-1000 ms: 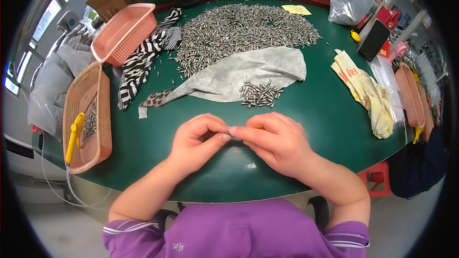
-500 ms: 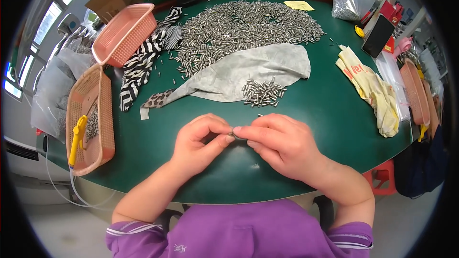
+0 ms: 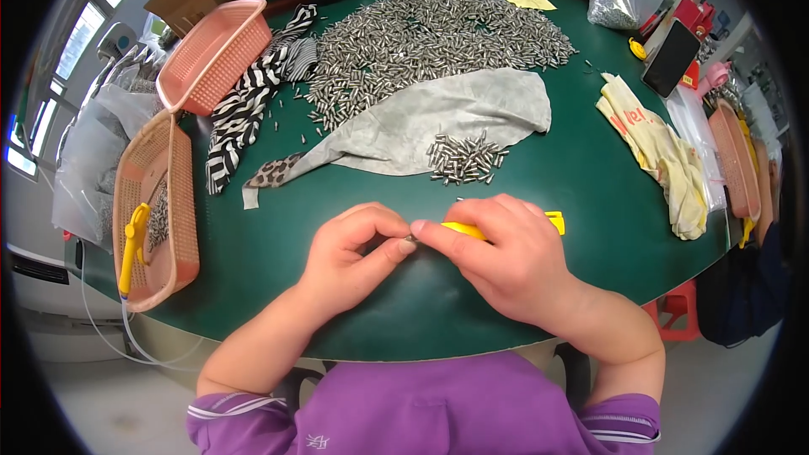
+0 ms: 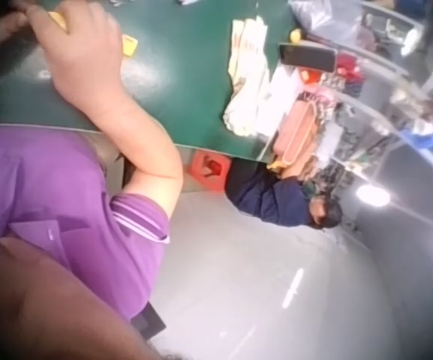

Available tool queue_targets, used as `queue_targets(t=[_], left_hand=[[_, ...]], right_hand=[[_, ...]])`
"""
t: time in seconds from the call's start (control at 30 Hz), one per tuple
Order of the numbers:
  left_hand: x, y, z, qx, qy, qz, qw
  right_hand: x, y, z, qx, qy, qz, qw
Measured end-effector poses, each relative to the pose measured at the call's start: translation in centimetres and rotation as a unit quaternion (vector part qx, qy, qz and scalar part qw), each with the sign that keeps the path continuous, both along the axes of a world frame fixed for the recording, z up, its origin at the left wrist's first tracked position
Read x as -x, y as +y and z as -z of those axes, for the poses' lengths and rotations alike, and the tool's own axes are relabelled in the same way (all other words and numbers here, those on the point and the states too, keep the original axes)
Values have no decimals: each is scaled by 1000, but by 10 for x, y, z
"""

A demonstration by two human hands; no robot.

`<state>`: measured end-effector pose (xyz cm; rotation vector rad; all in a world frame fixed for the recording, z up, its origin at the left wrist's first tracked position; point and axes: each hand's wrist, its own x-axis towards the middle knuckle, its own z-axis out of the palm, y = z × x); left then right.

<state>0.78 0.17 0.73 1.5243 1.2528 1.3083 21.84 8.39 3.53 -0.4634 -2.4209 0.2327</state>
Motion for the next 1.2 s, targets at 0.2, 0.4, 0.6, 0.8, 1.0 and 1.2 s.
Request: queue_targets(t=[0.2,0.4,0.6,0.8,1.0,1.2], left_hand=[[-1,-1,4,23,-53,9,998],[-3,0,2,7,-72,-6,997],[-1,0,2,-7,-29,-10,1000],[0,1,-1,-7,18,-4,1000],[-1,2,1,-65,104,-27,992],[-1,2,0,-64,120,-23,990]], right_hand=[[0,4,0,115,56,-30,991],[2,4,4,159,68,-60,983],[3,4,7,160,64,-60,983],[3,3,7,166,54,-55,983],[3,3,8,219,45,-49,973],[2,0,4,126,11,-27,992]])
